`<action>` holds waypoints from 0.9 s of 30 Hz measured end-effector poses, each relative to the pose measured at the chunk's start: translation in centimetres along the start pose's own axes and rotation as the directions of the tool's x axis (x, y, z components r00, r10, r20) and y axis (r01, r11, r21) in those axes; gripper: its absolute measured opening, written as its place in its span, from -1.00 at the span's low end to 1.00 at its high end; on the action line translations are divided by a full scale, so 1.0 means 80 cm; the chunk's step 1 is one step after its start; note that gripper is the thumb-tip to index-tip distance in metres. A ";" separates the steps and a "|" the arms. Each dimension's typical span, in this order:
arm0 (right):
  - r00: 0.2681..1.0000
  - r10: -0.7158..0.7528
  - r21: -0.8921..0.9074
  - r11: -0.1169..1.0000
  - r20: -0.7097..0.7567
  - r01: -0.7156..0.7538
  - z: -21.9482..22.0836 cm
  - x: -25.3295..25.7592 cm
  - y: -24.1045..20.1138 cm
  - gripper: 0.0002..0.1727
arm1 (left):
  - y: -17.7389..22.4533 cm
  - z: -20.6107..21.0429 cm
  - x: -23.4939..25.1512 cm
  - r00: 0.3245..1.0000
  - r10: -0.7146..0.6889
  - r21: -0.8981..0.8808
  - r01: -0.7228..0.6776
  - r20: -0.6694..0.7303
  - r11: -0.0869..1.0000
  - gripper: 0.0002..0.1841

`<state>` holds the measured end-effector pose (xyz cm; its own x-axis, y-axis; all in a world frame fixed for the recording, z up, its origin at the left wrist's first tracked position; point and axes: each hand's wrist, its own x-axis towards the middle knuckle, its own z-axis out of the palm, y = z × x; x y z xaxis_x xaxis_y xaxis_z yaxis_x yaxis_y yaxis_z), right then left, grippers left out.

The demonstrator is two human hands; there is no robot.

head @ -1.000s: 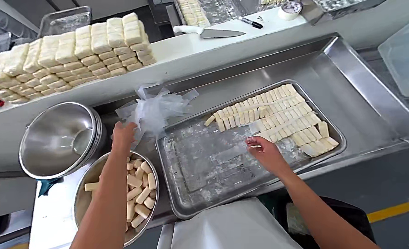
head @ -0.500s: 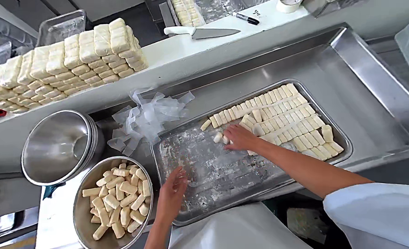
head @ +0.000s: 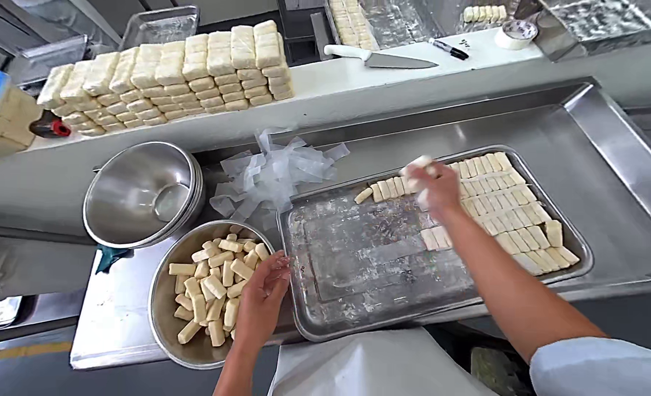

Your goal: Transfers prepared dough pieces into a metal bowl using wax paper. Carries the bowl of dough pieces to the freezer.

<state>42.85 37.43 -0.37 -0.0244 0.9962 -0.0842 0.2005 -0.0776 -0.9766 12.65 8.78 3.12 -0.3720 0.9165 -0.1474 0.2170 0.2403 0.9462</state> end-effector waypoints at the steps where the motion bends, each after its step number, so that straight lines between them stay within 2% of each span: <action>1: 0.998 0.002 0.091 0.996 -0.064 0.004 -0.015 0.002 -0.024 -0.64 | -0.003 -0.015 -0.002 1.000 0.015 -0.003 -0.015 -0.010 1.000 -0.55; 3: 0.994 -0.040 0.245 0.967 -0.106 0.065 -0.036 -0.007 -0.075 -0.78 | -0.010 -0.044 -0.006 0.999 0.043 -0.014 -0.043 -0.022 0.999 -0.54; 6: 0.972 -0.220 0.245 0.941 -0.082 0.234 -0.028 -0.046 -0.163 -0.89 | -0.020 -0.076 -0.011 0.997 0.069 -0.046 -0.070 -0.036 0.996 -0.53; 10: 0.904 -0.425 0.252 0.881 0.048 0.400 0.032 -0.105 -0.246 -0.93 | -0.030 -0.114 -0.017 0.992 0.119 -0.089 -0.122 -0.041 0.989 -0.54; 15: 0.816 -0.515 0.467 0.808 0.263 0.360 0.134 -0.194 -0.293 -0.84 | -0.040 -0.165 -0.026 0.988 0.146 -0.196 -0.153 -0.050 0.969 -0.55; 18: 0.737 -0.561 0.608 0.750 0.377 0.260 0.208 -0.248 -0.297 -0.75 | -0.050 -0.188 -0.031 0.995 0.097 -0.335 -0.088 0.010 0.938 -0.47; 21: 0.717 -0.463 0.660 0.751 0.521 0.005 0.287 -0.294 -0.275 -0.73 | -0.068 -0.193 -0.031 0.989 0.092 -0.415 -0.035 0.118 0.909 -0.23; 23: 0.730 -0.361 0.584 0.810 0.580 -0.063 0.338 -0.314 -0.250 -0.81 | -0.071 -0.196 -0.035 0.985 0.137 -0.403 -0.082 0.108 0.912 -0.14; 24: 0.739 -0.321 0.521 0.853 0.592 -0.047 0.360 -0.319 -0.234 -0.85 | -0.070 -0.199 -0.038 0.985 0.161 -0.400 -0.120 0.069 0.909 -0.13; 25: 0.736 -0.284 0.431 0.902 0.614 -0.012 0.379 -0.319 -0.215 -0.82 | -0.069 -0.203 -0.041 0.986 0.165 -0.393 -0.143 0.021 0.908 -0.14; 27: 0.694 -0.177 0.179 0.981 0.698 0.070 0.408 -0.309 -0.173 -0.66 | -0.070 -0.212 -0.044 0.995 0.089 -0.375 -0.099 -0.043 0.922 -0.23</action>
<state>8.73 12.55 8.74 -0.7358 0.6768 -0.0235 0.0195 -0.0136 -0.9997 -2.55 -1.25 3.19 -0.3898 0.9195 -0.0502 -0.1013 0.0114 0.9948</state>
